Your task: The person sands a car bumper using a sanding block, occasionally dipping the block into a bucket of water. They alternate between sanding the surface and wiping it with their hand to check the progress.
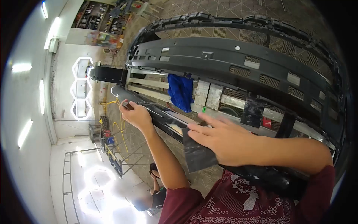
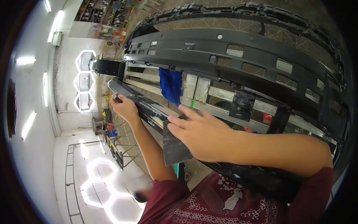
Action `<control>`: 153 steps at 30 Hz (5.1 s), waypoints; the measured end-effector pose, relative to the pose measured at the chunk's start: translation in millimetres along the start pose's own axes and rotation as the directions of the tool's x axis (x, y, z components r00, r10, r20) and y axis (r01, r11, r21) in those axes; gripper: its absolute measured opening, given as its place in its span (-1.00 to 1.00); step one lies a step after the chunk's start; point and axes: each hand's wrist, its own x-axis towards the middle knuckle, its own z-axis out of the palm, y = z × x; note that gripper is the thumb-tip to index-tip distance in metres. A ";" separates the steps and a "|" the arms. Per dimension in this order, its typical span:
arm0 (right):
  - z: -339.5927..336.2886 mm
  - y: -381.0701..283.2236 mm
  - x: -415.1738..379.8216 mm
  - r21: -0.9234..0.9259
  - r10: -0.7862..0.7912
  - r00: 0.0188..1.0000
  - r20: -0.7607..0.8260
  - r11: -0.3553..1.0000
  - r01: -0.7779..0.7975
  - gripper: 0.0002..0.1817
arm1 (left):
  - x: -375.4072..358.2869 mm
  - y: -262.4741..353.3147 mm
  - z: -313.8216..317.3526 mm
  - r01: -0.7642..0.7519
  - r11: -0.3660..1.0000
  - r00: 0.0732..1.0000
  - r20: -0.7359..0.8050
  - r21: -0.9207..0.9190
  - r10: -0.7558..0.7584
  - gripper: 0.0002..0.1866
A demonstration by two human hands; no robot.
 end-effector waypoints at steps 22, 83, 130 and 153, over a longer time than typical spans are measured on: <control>82.8 18.8 114.4 -0.214 0.086 0.993 -0.075 0.972 -0.101 -0.09 | -28.2 -57.6 23.5 0.194 0.952 0.975 -0.058 -0.236 -0.213 -0.73; 74.4 4.4 165.2 0.046 0.360 0.912 0.197 0.926 -0.376 -0.48 | -39.7 -82.9 35.9 0.360 0.470 0.857 0.086 -0.806 -0.508 -0.74; 80.8 -4.8 79.7 -0.237 0.130 0.985 -0.115 0.959 -0.154 -0.14 | -33.7 -67.8 27.5 0.452 0.494 0.824 0.136 -0.743 -0.550 -0.73; -28.8 -60.8 -80.9 -0.148 0.370 0.890 0.265 0.928 -0.342 -0.03 | -24.1 -95.9 34.6 0.430 0.575 0.828 0.049 -0.696 -0.559 -0.70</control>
